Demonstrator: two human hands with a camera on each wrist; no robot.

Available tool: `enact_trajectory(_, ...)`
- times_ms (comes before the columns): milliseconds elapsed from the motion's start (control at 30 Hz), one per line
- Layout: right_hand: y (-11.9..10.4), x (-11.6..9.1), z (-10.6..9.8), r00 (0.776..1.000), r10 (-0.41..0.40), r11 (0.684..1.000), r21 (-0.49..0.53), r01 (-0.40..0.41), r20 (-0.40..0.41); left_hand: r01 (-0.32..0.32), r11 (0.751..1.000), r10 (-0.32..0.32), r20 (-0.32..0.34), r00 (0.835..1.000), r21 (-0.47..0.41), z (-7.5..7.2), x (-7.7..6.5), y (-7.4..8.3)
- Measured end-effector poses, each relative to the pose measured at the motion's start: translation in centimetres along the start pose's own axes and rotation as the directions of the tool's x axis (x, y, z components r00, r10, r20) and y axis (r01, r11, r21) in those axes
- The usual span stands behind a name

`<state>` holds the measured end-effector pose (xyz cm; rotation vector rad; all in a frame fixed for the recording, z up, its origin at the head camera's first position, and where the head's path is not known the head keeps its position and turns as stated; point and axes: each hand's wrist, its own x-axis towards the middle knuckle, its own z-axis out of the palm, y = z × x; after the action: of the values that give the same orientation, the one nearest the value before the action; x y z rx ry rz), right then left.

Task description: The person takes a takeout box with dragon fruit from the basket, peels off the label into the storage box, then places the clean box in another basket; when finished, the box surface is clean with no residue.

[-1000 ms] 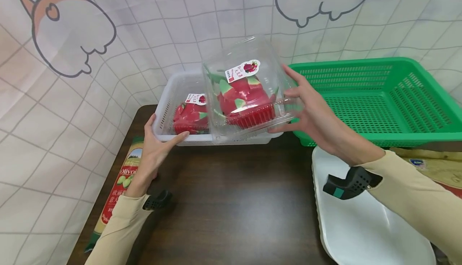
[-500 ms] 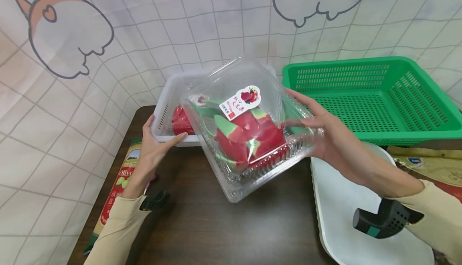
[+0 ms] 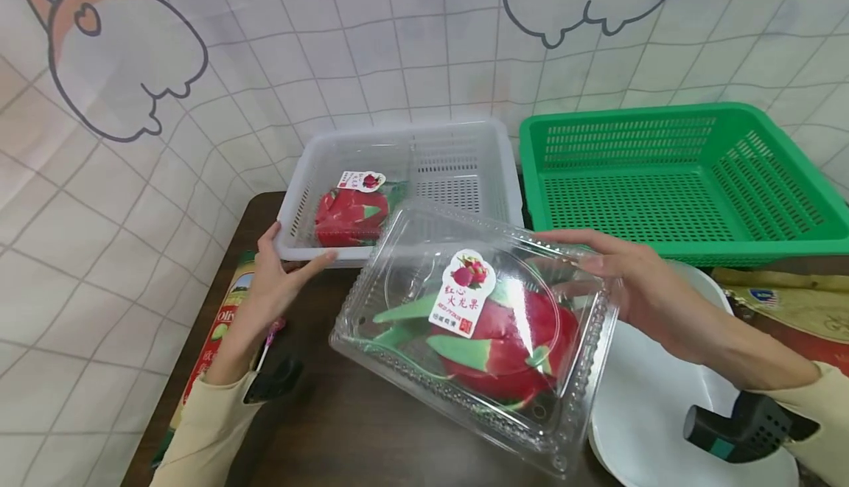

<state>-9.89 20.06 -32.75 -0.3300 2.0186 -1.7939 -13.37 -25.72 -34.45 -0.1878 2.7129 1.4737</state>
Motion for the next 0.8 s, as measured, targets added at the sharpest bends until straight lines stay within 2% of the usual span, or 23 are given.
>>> enact_trajectory(133, 0.6, -0.6, -0.3, 0.999, -0.039, 0.999, -0.033, 0.039, 0.016, 0.001, 0.982, 0.008, -0.046, 0.999, 0.188, -0.7, -2.1, 1.1)
enact_trajectory(233, 0.8, -0.9, -0.6, 0.998, -0.052, 0.997, -0.054, 0.053, 0.029, -0.038, 0.97, 0.057, -0.072, 0.996, 0.242, -1.4, -4.0, 2.2)
enact_trajectory(267, 0.9, -0.9, -0.7, 0.998, -0.052, 0.997, -0.061, 0.054, 0.03, -0.064, 0.971, 0.082, -0.068, 0.994, 0.232, -1.5, -4.5, 2.6)
enact_trajectory(333, 1.0, -1.1, -0.9, 0.998, -0.049, 0.996, -0.067, 0.051, 0.029, -0.133, 0.976, 0.138, -0.02, 0.99, 0.174, -1.6, -5.3, 3.5)
enact_trajectory(400, 1.1, -1.2, -1.1, 0.998, -0.049, 0.997, -0.064, 0.051, 0.026, -0.195, 0.976, 0.19, 0.062, 0.98, 0.092, -1.1, -5.8, 4.1)
enact_trajectory(433, 1.1, -1.2, -1.2, 0.998, -0.049, 0.997, -0.061, 0.05, 0.025, -0.222, 0.974, 0.215, 0.116, 0.97, 0.044, -0.7, -6.1, 4.3)
enact_trajectory(467, 1.2, -1.2, -1.3, 0.998, -0.049, 0.997, -0.054, 0.05, 0.025, -0.241, 0.97, 0.238, 0.176, 0.955, -0.005, -0.2, -6.2, 4.4)
enact_trajectory(533, 1.3, -1.1, -1.3, 0.999, -0.044, 0.998, -0.046, 0.045, 0.025, -0.259, 0.96, 0.279, 0.298, 0.913, -0.106, 0.9, -6.5, 4.5)
enact_trajectory(633, 1.4, -1.0, -1.3, 0.999, -0.029, 0.999, -0.031, 0.03, 0.023, -0.243, 0.939, 0.331, 0.443, 0.833, -0.245, 2.5, -6.6, 4.3)
enact_trajectory(700, 1.4, -0.9, -1.2, 0.999, -0.02, 0.999, -0.026, 0.021, 0.024, -0.21, 0.926, 0.349, 0.501, 0.792, -0.314, 3.4, -6.5, 4.1)
enact_trajectory(800, 1.5, -0.8, -1.2, 0.999, -0.023, 1.0, -0.02, 0.023, 0.037, -0.173, 0.9, 0.383, 0.535, 0.753, -0.4, 4.4, -6.4, 4.1)
